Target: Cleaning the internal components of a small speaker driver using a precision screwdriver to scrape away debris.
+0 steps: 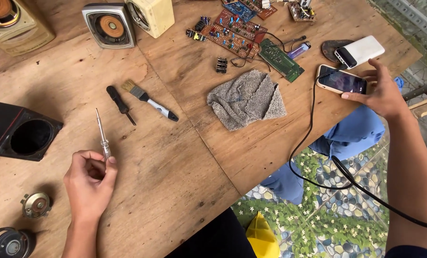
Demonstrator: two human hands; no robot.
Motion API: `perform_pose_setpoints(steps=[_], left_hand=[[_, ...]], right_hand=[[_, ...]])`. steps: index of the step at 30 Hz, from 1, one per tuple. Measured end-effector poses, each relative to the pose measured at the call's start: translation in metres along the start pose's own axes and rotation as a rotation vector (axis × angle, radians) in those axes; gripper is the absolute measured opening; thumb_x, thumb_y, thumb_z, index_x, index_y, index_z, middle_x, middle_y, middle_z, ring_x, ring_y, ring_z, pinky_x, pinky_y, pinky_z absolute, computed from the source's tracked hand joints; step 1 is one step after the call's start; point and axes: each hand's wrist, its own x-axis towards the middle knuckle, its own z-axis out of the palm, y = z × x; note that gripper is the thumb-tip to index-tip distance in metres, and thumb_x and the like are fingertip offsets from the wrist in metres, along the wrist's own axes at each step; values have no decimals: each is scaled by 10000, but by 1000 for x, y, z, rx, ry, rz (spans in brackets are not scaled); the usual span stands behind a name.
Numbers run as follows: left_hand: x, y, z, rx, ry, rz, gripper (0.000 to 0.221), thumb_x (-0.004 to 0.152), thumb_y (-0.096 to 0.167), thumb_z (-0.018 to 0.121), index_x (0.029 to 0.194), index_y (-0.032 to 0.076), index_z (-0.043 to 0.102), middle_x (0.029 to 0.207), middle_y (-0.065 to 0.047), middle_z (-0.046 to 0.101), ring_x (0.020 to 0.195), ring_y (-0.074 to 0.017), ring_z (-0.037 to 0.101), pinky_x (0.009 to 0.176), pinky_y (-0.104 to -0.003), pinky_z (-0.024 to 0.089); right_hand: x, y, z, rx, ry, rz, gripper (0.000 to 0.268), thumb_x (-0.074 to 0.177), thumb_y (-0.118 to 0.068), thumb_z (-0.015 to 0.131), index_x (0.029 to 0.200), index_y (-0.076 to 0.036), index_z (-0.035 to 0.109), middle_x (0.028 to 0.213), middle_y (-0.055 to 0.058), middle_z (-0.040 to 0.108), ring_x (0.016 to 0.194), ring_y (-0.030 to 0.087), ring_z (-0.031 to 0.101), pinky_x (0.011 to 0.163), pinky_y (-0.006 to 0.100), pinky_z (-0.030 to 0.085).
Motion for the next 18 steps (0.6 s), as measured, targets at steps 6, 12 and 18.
perform_pose_setpoints(steps=[6,12,18], left_hand=[[0,-6,0,26,0,23,194,995,94,722,1044,54,539,693,-54,568,580,-108,492,577,-256,428],[-1,-7,2,-4,10,26,198,1002,59,718,1063,36,531,716,-66,567,598,-99,495,592,-239,432],[-2,-8,3,25,14,4,205,1016,66,723,1075,34,529,724,-68,573,598,-99,497,591,-239,433]], right_hand=[[-13,-2,-1,40,46,-36,953,713,-134,874,1506,28,371,1302,236,536,1143,375,537,987,474,451],[-18,13,4,-55,141,-230,805,755,-150,894,1325,87,377,1356,254,483,1266,360,526,1024,521,486],[-24,9,5,-61,164,-237,794,761,-147,902,1318,85,386,1358,261,480,1278,375,520,1003,565,490]])
